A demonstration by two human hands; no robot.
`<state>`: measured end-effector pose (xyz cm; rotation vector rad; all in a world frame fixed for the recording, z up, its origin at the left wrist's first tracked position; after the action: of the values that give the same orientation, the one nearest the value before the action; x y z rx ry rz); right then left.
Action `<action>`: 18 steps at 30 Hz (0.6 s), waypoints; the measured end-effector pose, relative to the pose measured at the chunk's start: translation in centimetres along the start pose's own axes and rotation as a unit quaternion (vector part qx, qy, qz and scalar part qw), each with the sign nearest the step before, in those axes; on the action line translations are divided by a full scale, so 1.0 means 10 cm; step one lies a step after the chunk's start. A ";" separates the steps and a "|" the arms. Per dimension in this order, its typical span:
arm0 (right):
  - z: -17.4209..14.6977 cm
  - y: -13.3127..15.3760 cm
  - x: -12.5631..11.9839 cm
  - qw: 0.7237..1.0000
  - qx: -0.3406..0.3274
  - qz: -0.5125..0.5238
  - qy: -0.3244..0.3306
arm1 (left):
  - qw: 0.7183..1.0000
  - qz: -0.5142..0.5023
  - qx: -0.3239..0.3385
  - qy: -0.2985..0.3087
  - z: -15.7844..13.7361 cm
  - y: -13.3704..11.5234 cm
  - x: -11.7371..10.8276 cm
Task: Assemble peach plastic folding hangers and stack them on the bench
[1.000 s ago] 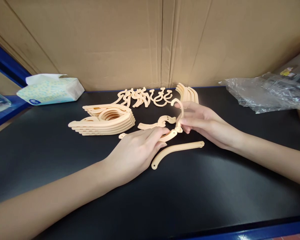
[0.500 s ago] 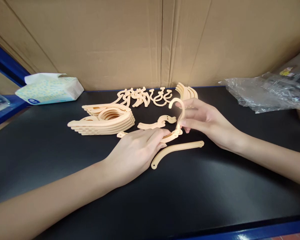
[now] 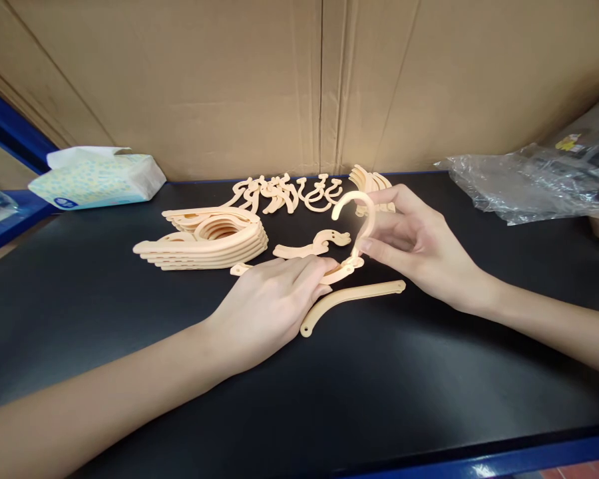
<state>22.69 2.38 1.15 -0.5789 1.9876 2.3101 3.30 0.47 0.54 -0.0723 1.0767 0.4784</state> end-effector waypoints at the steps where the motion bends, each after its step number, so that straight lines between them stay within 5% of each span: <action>1: 0.00 0.00 0.00 1.000 -0.004 -0.002 -0.003 | 1.000 0.003 0.001 -0.001 0.00 0.00 0.00; 18: 0.03 -0.08 0.00 1.000 0.002 -0.013 0.000 | 0.997 0.052 -0.027 0.045 -0.05 -0.01 0.01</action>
<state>22.78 2.82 0.44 -0.6013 1.9719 2.2917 2.96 0.24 0.18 -0.0853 1.1607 0.6032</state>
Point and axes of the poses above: each hand's wrist, its own z-axis towards the middle knuckle, its own x-axis out of the palm, y = z × x, the point moved 2 cm from there along z, towards the middle knuckle, and after that the axes turned 11 degrees about x, right-handed, at the moved point
